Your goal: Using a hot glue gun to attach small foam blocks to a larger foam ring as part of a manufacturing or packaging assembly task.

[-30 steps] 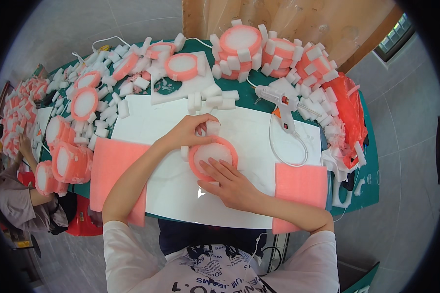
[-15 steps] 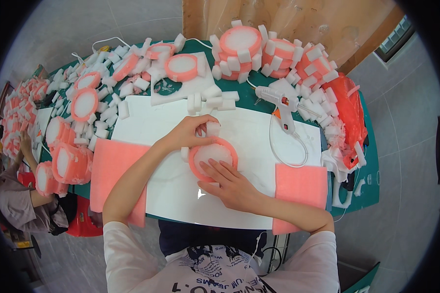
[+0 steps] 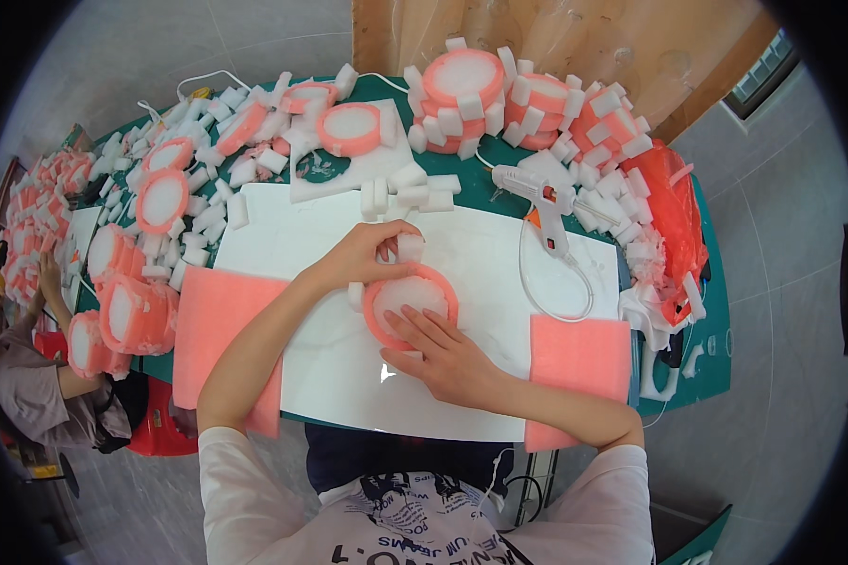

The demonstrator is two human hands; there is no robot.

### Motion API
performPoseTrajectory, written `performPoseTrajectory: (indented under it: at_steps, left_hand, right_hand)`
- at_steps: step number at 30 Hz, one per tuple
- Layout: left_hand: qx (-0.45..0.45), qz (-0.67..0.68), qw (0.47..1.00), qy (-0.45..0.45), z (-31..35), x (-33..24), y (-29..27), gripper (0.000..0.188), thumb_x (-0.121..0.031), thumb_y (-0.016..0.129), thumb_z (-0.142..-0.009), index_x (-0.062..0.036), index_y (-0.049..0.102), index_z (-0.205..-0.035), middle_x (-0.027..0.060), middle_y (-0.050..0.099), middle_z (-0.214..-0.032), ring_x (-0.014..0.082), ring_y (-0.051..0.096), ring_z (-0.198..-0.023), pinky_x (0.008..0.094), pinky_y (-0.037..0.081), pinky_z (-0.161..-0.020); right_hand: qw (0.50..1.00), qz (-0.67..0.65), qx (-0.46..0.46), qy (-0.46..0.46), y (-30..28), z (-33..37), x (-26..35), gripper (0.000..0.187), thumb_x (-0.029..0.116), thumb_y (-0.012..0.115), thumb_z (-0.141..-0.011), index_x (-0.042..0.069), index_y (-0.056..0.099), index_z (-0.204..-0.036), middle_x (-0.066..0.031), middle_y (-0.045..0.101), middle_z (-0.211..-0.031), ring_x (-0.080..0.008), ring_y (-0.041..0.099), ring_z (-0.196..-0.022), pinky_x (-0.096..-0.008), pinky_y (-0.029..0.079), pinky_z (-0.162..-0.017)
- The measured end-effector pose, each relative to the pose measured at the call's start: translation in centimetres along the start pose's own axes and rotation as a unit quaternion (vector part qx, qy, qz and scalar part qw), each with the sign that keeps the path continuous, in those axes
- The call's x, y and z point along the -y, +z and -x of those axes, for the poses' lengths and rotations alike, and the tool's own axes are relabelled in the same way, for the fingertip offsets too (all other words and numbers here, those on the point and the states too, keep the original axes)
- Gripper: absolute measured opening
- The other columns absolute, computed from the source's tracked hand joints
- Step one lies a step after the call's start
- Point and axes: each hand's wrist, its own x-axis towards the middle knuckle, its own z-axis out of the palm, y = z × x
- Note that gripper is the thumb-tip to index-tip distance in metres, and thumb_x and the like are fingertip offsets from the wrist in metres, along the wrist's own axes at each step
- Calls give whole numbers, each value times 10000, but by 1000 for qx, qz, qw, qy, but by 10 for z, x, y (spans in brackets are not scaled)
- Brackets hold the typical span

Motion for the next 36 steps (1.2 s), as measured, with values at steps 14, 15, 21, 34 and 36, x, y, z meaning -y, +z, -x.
performPoseTrajectory:
  at_steps: [14, 15, 21, 34, 36]
  left_hand:
    - [-2, 3, 1000, -2, 0, -1, 2, 437, -209, 699, -669, -89, 563, -1066, 52, 600, -804, 139, 537, -704, 251, 449, -655]
    - [0, -1, 1000, 0, -1, -1, 1, 436, -210, 700, -670, -90, 563, -1066, 50, 599, -804, 137, 536, -704, 250, 448, -654]
    - [1, 2, 1000, 3, 0, 0, -1, 437, -212, 702, -669, -93, 561, -1066, 48, 595, -794, 135, 529, -696, 249, 447, -654]
    - [0, 0, 1000, 2, -1, 1, 1, 434, -208, 698, -667, -87, 561, -1060, 55, 597, -805, 141, 534, -703, 250, 449, -657]
    - [-1, 1, 1000, 1, 0, 0, 1, 435, -212, 699, -667, -86, 560, -1060, 57, 599, -806, 142, 536, -704, 251, 449, -658]
  right_hand:
    - [1000, 4, -6, 0, 0, 1, 0, 367, 55, 542, -735, 138, 544, -1093, -171, 371, -1348, -330, 401, -1212, -424, 333, -992]
    - [1000, 3, -7, -1, 0, 1, -1, 366, 54, 542, -735, 137, 545, -1091, -171, 371, -1349, -329, 401, -1212, -424, 334, -992]
    - [1000, 2, -1, -17, 2, 1, -2, 418, 49, 529, -721, 117, 498, -1132, -206, 339, -1347, -355, 361, -1224, -438, 308, -1003]
    - [1000, 4, 2, 1, -1, 1, 0, 378, 49, 537, -735, 142, 543, -1101, -166, 358, -1362, -326, 387, -1229, -418, 329, -1000]
    - [1000, -4, 7, 4, -2, 0, 0, 379, 49, 537, -736, 140, 542, -1104, -167, 355, -1363, -328, 385, -1229, -421, 329, -999]
